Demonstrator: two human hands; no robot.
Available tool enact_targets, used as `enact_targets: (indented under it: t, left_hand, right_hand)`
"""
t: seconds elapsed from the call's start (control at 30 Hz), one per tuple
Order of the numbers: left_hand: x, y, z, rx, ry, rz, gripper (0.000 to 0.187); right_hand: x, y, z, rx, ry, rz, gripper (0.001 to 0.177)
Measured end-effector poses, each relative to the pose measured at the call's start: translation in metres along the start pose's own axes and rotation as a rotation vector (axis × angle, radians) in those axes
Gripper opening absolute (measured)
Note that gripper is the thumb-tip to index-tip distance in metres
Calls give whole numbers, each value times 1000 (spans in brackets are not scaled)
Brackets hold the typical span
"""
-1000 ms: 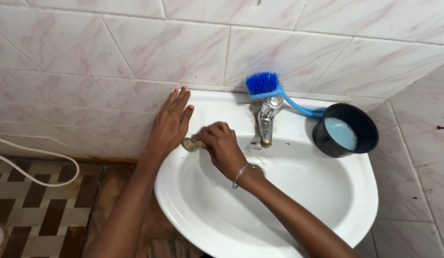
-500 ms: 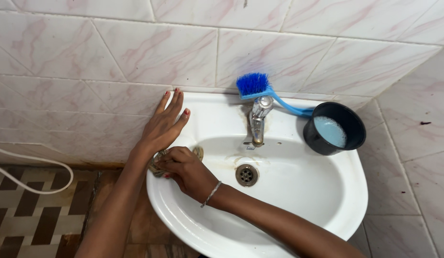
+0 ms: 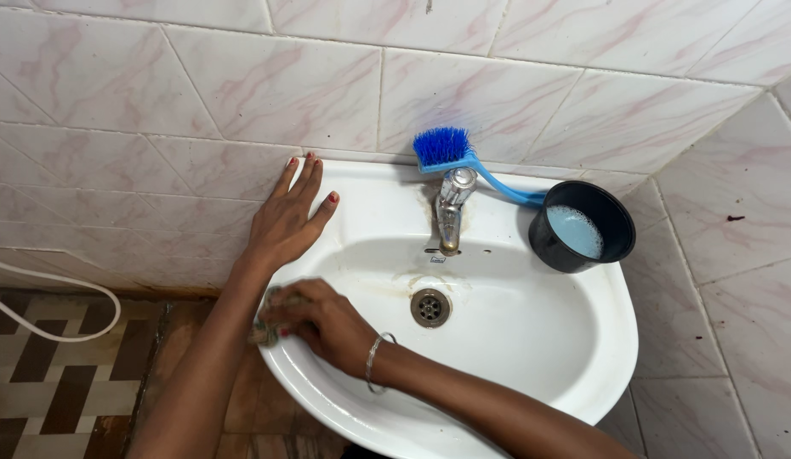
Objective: The person scrubs the interior of a white bathroom sink using a green sponge. They wipe the basin, the drain area, and the sides of the sink repeatedly.
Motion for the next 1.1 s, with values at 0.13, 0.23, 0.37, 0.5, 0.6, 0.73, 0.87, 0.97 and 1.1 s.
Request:
enact_targets:
  t: [0.13, 0.23, 0.37, 0.5, 0.6, 0.73, 0.87, 0.97, 1.1]
  left_hand:
    - [2, 3, -3, -3, 67, 66, 77]
    - [-3, 6, -3, 63, 91, 77, 76]
    - [-5, 8, -4, 64, 95, 78, 75]
    - [-6, 9, -4, 97, 137, 127, 75]
    - [-5, 8, -3, 105, 153, 154, 75]
    - [-7, 6, -1, 123, 168, 188, 76]
    - [-9, 6, 2, 146, 163, 195, 75]
    - [-11, 7, 1, 148, 150, 192, 75]
    - [-10, 9, -1, 146, 158, 188, 73]
  right_hand:
    - [13, 7, 1, -112, 122, -86, 36]
    - [-8, 5, 2, -84, 58, -84, 36]
    - [-55, -3, -9, 39, -145, 38, 35]
    - [-55, -6, -12, 81, -219, 130, 34]
    - [-26, -8, -9, -39, 1, -5, 29]
    - [-3, -4, -1, -58, 30, -45, 35]
    - [-26, -13, -10, -92, -109, -118, 29]
    - [-58, -22, -27, -3, -217, -81, 30]
    - [-62, -20, -26, 100, -279, 98, 33]
Point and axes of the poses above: each hand's wrist, its own x-axis towards the middle knuckle, its own z-axis out of the palm, y = z × x, the point moved 4 cm from there along x, towards the middle knuckle, and after that the axes turned 7 degrees about -x, right-handed, at the moved point
